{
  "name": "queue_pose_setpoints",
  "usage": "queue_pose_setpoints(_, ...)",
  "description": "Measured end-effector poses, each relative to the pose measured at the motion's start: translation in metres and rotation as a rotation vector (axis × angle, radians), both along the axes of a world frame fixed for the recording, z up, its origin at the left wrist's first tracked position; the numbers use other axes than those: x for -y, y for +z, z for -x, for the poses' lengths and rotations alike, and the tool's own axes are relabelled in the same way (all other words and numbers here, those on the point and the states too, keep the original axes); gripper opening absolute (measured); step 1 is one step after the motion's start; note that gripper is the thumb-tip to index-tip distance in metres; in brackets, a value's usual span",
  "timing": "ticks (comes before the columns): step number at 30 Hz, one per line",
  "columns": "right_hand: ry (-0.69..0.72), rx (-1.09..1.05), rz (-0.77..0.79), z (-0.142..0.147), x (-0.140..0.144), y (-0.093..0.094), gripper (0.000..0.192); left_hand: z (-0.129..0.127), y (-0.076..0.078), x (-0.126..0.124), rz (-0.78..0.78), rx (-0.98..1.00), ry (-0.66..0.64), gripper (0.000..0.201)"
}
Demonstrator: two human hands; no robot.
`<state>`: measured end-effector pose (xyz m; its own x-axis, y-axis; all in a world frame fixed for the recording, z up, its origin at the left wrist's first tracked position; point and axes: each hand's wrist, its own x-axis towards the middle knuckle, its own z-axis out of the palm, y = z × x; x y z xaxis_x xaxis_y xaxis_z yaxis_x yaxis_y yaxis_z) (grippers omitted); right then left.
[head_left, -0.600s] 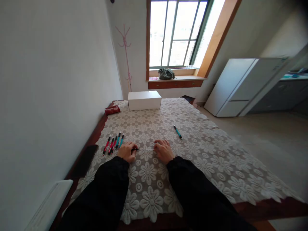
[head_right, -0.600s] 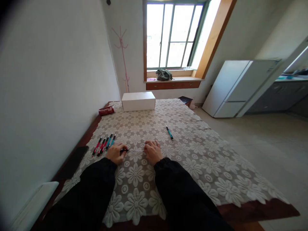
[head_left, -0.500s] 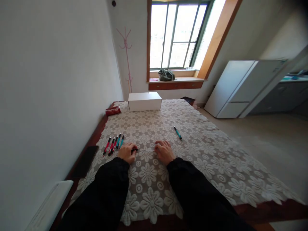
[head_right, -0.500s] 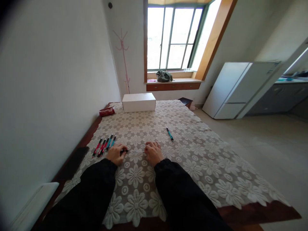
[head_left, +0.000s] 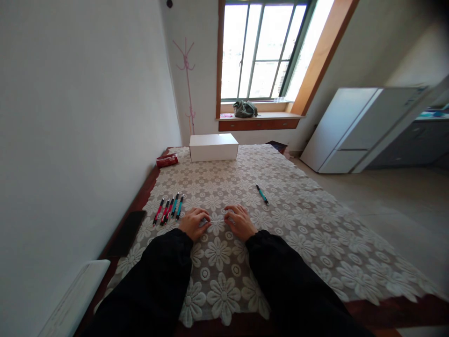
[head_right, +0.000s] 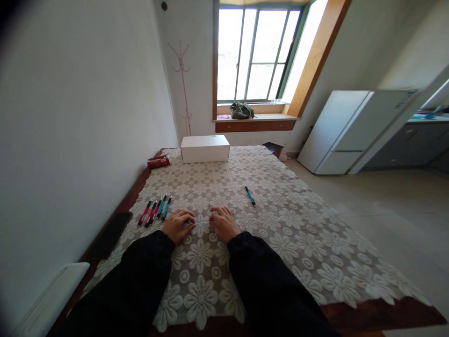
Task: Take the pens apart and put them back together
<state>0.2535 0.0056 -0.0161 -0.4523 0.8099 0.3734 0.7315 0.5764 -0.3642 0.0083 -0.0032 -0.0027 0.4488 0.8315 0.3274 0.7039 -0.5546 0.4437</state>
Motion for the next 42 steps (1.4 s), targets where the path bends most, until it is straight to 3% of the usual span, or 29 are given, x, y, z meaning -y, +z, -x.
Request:
queue_pose_setpoints(12, -0.112, 0.066, -0.019, -0.010, -0.003, 0.003, 0.012, 0.002, 0.000, -0.001, -0.013, 0.026, 0.096, 0.009)
queue_pose_setpoints(19, -0.097, 0.074, -0.004, -0.007, -0.001, 0.004, 0.008, 0.001, -0.001, -0.001, -0.008, 0.004, 0.018, 0.007)
queue_pose_setpoints(24, -0.116, 0.028, -0.032, -0.011, -0.003, 0.006, 0.012, 0.002, 0.001, 0.000, -0.006, 0.017, 0.036, 0.016)
queue_pose_setpoints(27, -0.176, -0.013, -0.058, -0.022, -0.009, 0.006, 0.016, 0.003, 0.002, -0.001, -0.016, 0.032, 0.076, 0.014)
queue_pose_setpoints(33, -0.254, 0.015, -0.019, -0.039, -0.020, -0.002, 0.016, 0.006, -0.002, -0.003, 0.005, 0.011, 0.173, 0.037)
queue_pose_setpoints(39, -0.195, 0.065, 0.030, -0.037, -0.018, -0.002, 0.013, 0.005, -0.004, -0.002, 0.034, -0.040, 0.232, 0.028)
queue_pose_setpoints(42, -0.205, -0.037, 0.065, -0.035, -0.018, -0.002, 0.012, 0.005, -0.005, -0.002, 0.038, -0.045, 0.243, 0.026)
